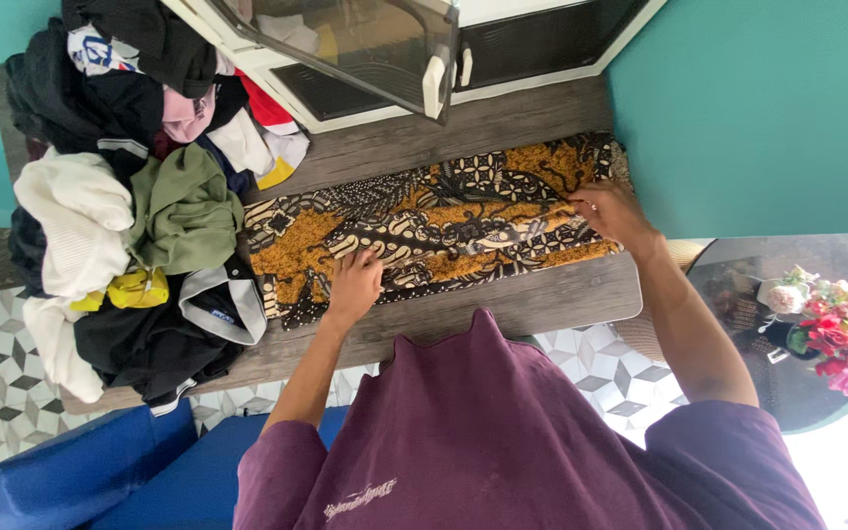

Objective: The person folds a patterned piece of fabric by smoothing it out on a table and folding the edges over each other to create a rectangle.

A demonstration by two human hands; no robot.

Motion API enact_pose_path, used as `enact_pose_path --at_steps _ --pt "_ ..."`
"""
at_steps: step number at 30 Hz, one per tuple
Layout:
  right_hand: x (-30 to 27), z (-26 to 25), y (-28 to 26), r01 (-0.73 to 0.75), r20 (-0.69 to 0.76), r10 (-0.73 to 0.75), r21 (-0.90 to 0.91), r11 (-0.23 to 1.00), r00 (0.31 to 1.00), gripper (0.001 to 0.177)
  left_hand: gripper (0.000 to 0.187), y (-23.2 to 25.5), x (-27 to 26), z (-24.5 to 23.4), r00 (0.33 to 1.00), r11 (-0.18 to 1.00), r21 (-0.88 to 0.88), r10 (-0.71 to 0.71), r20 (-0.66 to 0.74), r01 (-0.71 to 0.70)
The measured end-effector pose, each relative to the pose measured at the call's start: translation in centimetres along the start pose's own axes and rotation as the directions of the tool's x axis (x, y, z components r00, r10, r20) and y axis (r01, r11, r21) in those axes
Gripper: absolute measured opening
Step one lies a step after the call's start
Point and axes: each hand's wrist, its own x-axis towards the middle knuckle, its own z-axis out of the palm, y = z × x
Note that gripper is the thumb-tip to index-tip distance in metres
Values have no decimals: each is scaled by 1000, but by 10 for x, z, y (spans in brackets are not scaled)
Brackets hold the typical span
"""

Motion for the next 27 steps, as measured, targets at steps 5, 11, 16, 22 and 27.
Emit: enact_pose_path --at_steps 5,11,16,22,27 --pt "16 -30 -32 -531 351 473 85 843 808 32 30 -1 30 -69 815 857 -271 -252 522 438" --pt "40 -48 -44 -516 397 478 -14 857 783 34 45 -42 60 -123 814 871 -368 -59 578 325" --pt "52 -36 -18 -542 442 541 -139 829 715 38 41 -97 75 -107 680 845 -270 -142 719 462" --pt "75 -25 10 -575 411 572 -131 807 709 42 49 -138 97 -100 794 757 -359 -331 510 546" --pt "101 -11 17 -553 465 629 -307 774 622 43 56 -153 107 -70 728 729 -256 -454 514 635"
